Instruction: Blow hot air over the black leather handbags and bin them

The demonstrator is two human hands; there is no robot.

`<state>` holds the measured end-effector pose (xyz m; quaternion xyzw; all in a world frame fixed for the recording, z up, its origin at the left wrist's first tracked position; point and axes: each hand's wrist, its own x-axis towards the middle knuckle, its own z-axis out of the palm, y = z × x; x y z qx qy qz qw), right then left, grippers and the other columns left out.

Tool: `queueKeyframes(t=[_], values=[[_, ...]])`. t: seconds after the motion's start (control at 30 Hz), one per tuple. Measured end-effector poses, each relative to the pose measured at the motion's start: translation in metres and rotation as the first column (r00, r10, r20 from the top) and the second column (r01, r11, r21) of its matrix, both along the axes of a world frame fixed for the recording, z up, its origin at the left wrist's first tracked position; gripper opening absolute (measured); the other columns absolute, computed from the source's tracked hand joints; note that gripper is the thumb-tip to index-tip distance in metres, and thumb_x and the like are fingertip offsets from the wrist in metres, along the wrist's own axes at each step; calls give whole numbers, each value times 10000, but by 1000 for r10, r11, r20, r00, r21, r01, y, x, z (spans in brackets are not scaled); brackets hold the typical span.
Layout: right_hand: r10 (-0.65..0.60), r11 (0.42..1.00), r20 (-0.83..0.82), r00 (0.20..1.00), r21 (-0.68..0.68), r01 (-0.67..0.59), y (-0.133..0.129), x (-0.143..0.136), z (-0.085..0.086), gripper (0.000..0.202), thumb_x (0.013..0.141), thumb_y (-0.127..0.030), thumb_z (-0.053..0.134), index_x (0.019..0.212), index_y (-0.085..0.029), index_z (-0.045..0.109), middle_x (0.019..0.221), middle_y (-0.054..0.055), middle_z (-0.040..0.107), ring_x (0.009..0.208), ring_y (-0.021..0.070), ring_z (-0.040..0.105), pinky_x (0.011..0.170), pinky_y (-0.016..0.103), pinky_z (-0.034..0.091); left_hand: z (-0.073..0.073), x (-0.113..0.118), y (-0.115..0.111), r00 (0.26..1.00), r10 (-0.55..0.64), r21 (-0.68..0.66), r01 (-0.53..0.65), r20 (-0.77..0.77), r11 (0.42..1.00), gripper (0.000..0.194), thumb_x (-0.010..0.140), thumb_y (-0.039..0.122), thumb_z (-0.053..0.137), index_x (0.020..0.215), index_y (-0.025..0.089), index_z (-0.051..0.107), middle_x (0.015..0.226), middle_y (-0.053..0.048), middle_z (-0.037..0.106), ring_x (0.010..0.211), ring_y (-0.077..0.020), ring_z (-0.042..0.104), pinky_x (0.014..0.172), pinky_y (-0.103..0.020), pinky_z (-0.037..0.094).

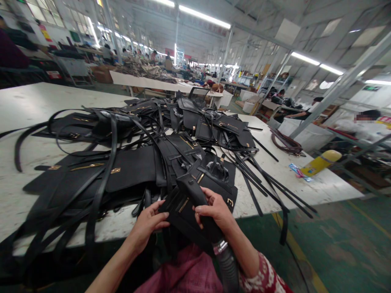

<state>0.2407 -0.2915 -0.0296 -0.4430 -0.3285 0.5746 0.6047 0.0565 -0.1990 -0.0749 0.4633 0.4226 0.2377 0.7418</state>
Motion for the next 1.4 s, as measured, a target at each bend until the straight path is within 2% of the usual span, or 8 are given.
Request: queueKeyframes(t=[0.1,0.23,0.5,0.63,0.83,1.0,1.17,1.4], values=[[-27,998,25,999,-56,28,-23,7,-4,649,612,-161,704,1198,-138,427,685,19,613,414,120,529,340,202,435,4,9,7,1000,5,9,-5,-23,1000,396,590,329,677,931,145,598,820,-52,654,696,-184,621,577,-277,502],[-32,990,7,999,-135,33,-52,5,-12,724,583,-160,721,1229,-134,394,685,14,612,408,114,517,340,197,427,-5,18,15,999,35,-39,-36,-28,999,283,563,307,674,757,118,591,626,-22,617,520,-128,557,508,-250,463],[58,974,-15,998,-217,-60,-68,-5,-16,780,484,-133,762,1206,-141,469,772,30,641,486,98,513,396,166,433,-10,14,11,1000,-13,-59,12,-5,998,304,601,311,667,829,136,572,672,-22,628,549,-130,569,539,-258,478],[82,981,-31,996,-175,-86,-58,-9,-21,738,460,-124,777,1150,-130,515,753,38,645,497,108,529,407,170,440,-14,11,-1,989,-135,-46,133,-56,990,343,594,377,674,819,146,558,673,-15,615,581,-158,579,503,-262,475],[-223,967,90,971,-103,232,-46,30,-12,707,601,-205,690,1230,-112,381,604,15,620,353,126,509,322,202,422,-4,6,-8,948,-279,28,286,-154,958,358,629,459,624,805,155,557,667,-4,618,634,-173,589,543,-256,469],[-106,978,190,976,-155,136,-30,68,-3,468,625,-251,654,1044,-133,482,591,3,601,379,139,534,319,208,439,5,34,8,970,-223,82,232,-97,969,443,603,425,645,944,162,541,693,4,634,750,-205,617,689,-292,476],[28,974,204,979,-225,19,17,84,-1,293,593,-257,662,818,-134,519,595,18,592,402,165,558,305,229,449,-9,65,13,964,-263,156,266,-42,951,469,520,191,627,980,143,548,866,-38,661,894,-243,600,795,-338,464],[11,982,232,973,-186,34,81,96,-6,317,552,-221,686,816,-118,543,541,21,596,374,177,550,295,230,435,-23,65,-6,956,-293,142,291,-5,946,571,531,129,579,1099,126,515,928,-45,662,922,-250,593,797,-352,467]])
